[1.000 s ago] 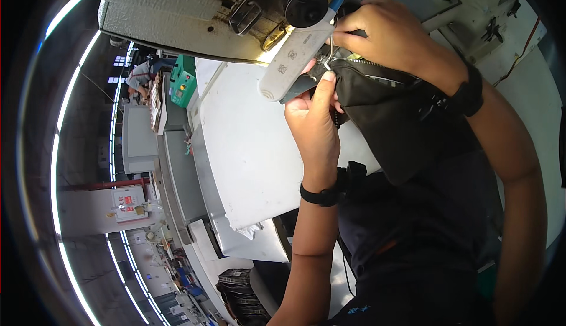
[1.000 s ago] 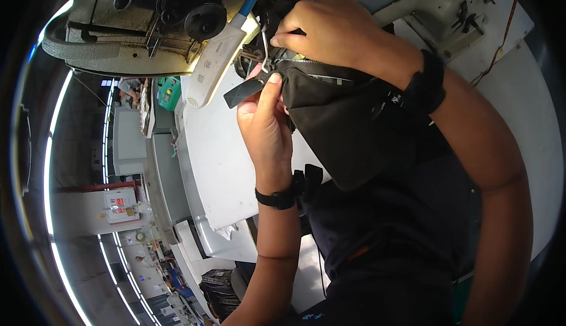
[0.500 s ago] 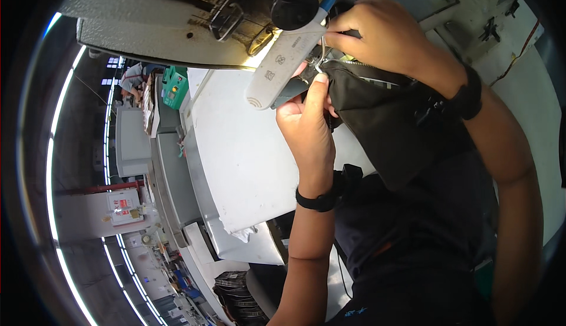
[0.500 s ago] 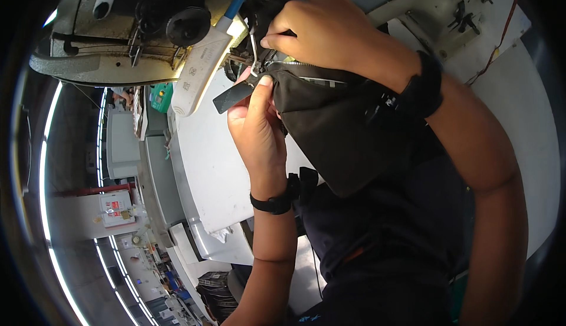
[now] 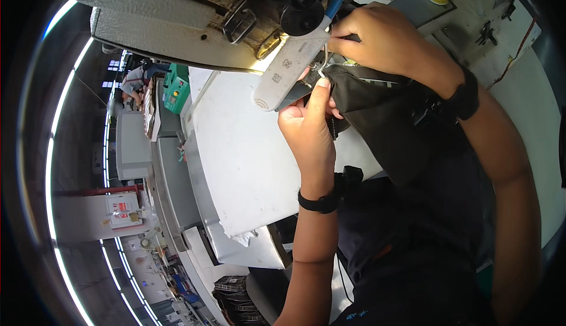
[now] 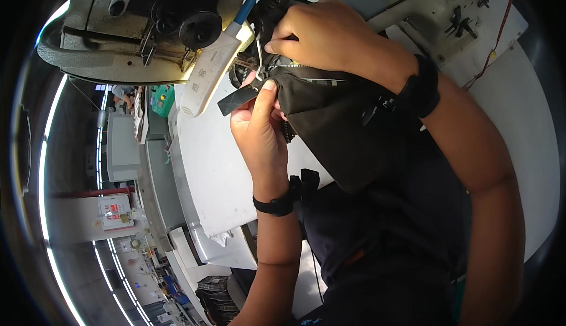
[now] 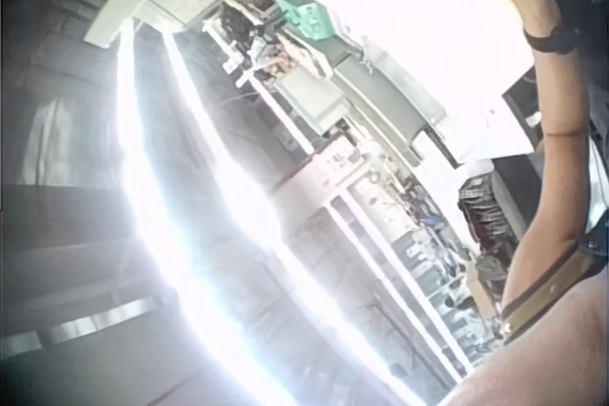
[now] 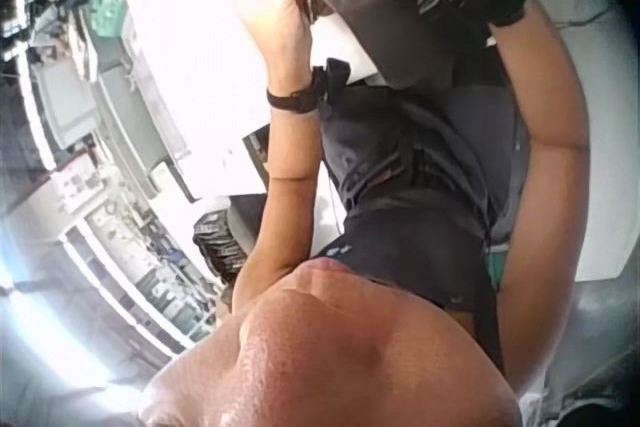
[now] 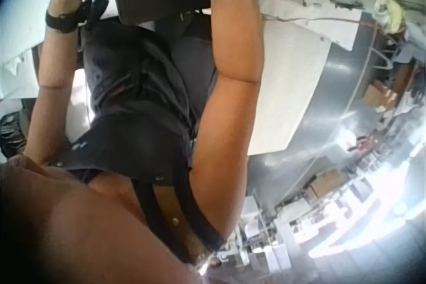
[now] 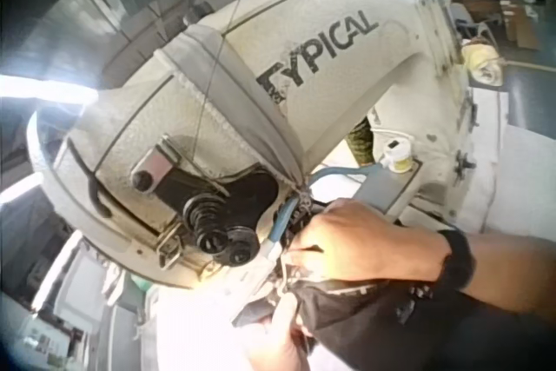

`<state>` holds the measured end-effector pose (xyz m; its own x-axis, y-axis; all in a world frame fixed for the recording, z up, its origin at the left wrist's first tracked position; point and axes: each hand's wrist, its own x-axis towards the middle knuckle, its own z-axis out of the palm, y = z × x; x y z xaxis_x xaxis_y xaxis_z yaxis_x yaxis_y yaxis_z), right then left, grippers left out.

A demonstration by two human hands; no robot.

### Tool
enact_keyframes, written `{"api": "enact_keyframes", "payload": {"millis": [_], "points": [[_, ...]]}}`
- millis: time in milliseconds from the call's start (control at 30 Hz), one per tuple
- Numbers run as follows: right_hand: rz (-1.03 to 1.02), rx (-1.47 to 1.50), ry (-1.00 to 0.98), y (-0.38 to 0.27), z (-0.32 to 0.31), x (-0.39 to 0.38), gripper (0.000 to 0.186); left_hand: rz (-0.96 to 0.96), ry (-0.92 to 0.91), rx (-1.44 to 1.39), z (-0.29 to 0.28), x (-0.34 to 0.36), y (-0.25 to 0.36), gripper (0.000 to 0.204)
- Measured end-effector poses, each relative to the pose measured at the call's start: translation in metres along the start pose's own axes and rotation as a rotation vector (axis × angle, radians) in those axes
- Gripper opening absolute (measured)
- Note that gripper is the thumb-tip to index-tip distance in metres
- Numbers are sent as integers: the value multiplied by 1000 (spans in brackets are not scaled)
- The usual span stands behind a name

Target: The recorder is sewing and assembling parts of a dark brown leather or canvas bag using an industrial sewing machine.

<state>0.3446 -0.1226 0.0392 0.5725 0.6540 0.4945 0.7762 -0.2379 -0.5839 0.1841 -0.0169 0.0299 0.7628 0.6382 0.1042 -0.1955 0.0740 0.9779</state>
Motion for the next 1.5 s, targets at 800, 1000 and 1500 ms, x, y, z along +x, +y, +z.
{"api": "enact_keyframes", "payload": {"millis": [800,1000,1500], "points": [[16,228,126,6,-9,-16,63,-2,2,-38,-5,3,-7,44],[-218,103,242,11,0,-17,68,-4,-14,-58,-10,4,-12,39],[-320,-228,683,80,-191,-80,19,-9,-10,-48,-13,8,-17,43]]}}
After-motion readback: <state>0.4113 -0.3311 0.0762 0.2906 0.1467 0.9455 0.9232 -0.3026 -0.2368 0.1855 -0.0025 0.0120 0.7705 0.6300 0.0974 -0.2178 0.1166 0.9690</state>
